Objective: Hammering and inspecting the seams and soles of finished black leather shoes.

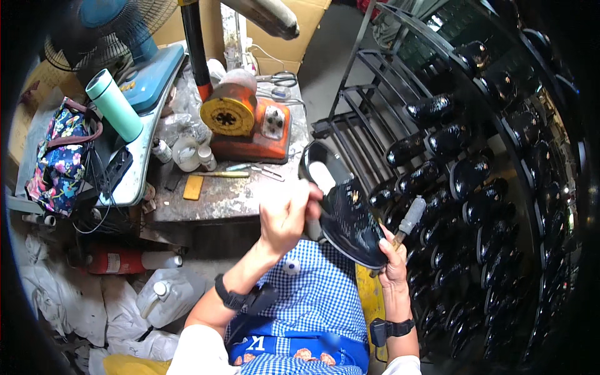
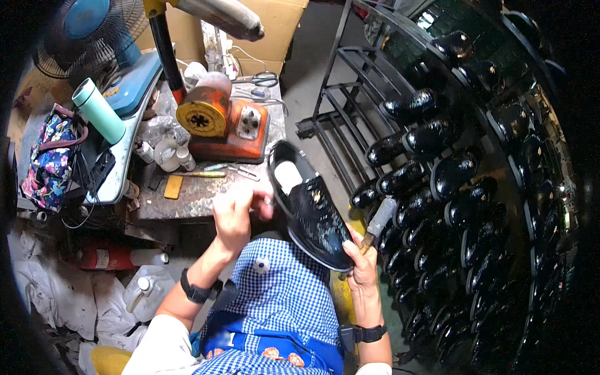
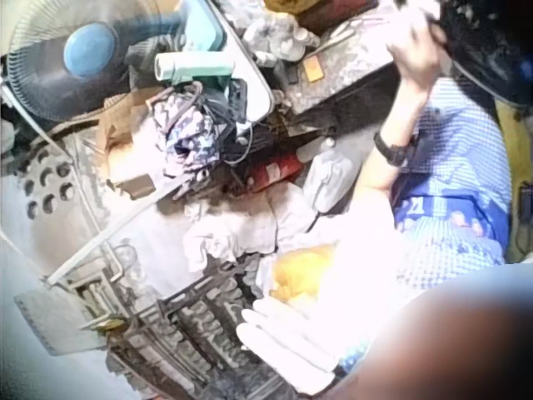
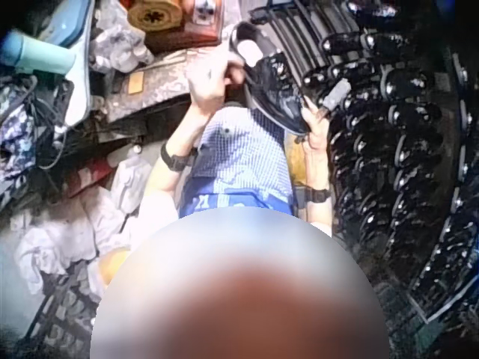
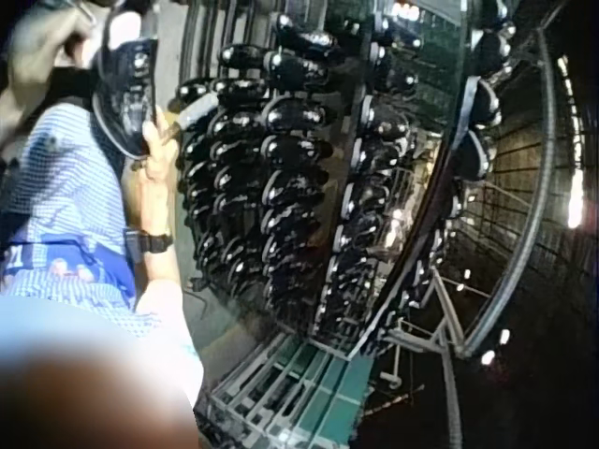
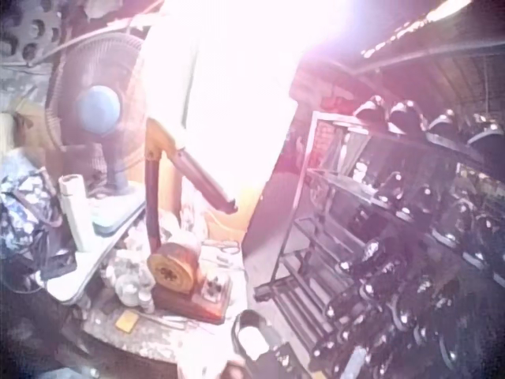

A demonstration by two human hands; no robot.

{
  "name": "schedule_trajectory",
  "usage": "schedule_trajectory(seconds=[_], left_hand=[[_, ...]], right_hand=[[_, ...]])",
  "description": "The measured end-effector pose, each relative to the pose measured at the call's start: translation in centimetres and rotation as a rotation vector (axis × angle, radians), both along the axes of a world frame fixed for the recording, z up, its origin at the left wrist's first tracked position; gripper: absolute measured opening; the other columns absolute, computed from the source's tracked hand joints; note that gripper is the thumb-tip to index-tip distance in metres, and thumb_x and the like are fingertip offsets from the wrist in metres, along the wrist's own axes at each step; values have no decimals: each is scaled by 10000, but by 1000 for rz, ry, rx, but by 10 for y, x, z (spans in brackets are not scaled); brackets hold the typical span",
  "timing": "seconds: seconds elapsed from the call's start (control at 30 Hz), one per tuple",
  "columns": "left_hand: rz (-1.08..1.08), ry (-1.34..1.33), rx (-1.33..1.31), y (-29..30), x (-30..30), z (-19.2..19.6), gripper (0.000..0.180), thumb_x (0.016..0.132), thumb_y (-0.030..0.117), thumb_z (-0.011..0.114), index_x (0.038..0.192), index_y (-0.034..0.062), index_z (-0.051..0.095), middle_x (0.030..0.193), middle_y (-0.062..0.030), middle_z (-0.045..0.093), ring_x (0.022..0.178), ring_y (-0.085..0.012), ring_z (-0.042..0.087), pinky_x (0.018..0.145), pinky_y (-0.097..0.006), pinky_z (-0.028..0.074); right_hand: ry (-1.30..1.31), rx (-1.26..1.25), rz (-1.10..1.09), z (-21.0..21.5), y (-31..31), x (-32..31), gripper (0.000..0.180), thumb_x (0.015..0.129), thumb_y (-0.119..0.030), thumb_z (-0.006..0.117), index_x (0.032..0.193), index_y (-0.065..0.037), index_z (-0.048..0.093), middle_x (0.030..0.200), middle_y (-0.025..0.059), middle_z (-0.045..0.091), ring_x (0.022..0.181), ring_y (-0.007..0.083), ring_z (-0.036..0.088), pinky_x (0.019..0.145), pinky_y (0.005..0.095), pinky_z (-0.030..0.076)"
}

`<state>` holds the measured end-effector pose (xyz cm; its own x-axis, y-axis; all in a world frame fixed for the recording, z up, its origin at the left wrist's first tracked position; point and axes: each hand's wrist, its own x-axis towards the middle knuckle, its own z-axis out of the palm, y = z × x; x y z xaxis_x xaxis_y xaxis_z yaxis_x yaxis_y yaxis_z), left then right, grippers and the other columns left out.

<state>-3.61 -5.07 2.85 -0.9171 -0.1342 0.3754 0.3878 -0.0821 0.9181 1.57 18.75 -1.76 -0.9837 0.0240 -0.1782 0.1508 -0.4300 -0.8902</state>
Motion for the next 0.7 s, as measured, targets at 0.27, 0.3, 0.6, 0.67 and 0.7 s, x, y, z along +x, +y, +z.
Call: schedule_trajectory(seconds=[0.27, 0.3, 0.6, 0.67, 0.7], left_hand=[[-223, -328, -430, 10, 78, -144, 223, 850, 195, 507, 706, 60, 612, 647, -130, 608, 555, -272, 607, 486, -343, 457], [-109, -141, -630, 13, 87, -163, 237, 833, 183, 527, 641, 52, 574, 589, -122, 576, 517, -275, 582, 463, -356, 447], [-10, 45, -611, 14, 78, -165, 276, 791, 155, 591, 542, 76, 501, 481, -72, 514, 413, -207, 532, 399, -323, 421], [14, 49, -593, 16, 78, -166, 279, 784, 152, 596, 536, 65, 504, 487, -85, 504, 411, -221, 517, 400, -333, 407], [19, 52, -578, 17, 77, -166, 277, 783, 154, 598, 538, 65, 504, 487, -84, 504, 411, -220, 517, 401, -334, 408]], right_hand=[[74, -126, -64, 10, -60, -114, 136, 822, -207, 625, 830, -96, 547, 695, -3, 605, 375, 43, 428, 318, 162, 300], [44, -169, -94, 6, -64, -128, 137, 823, -215, 627, 816, -97, 559, 690, 3, 611, 360, 48, 417, 320, 168, 303], [-37, -371, 9, 29, -122, -214, 149, 819, -241, 634, 758, -132, 554, 617, -21, 594, 311, 68, 363, 310, 186, 261], [-36, -383, 26, 30, -131, -225, 149, 821, -244, 633, 756, -135, 555, 608, -23, 590, 308, 69, 360, 310, 191, 254], [-37, -396, 40, 31, -133, -229, 152, 823, -249, 629, 749, -138, 555, 603, -23, 588, 306, 72, 356, 311, 197, 251]])
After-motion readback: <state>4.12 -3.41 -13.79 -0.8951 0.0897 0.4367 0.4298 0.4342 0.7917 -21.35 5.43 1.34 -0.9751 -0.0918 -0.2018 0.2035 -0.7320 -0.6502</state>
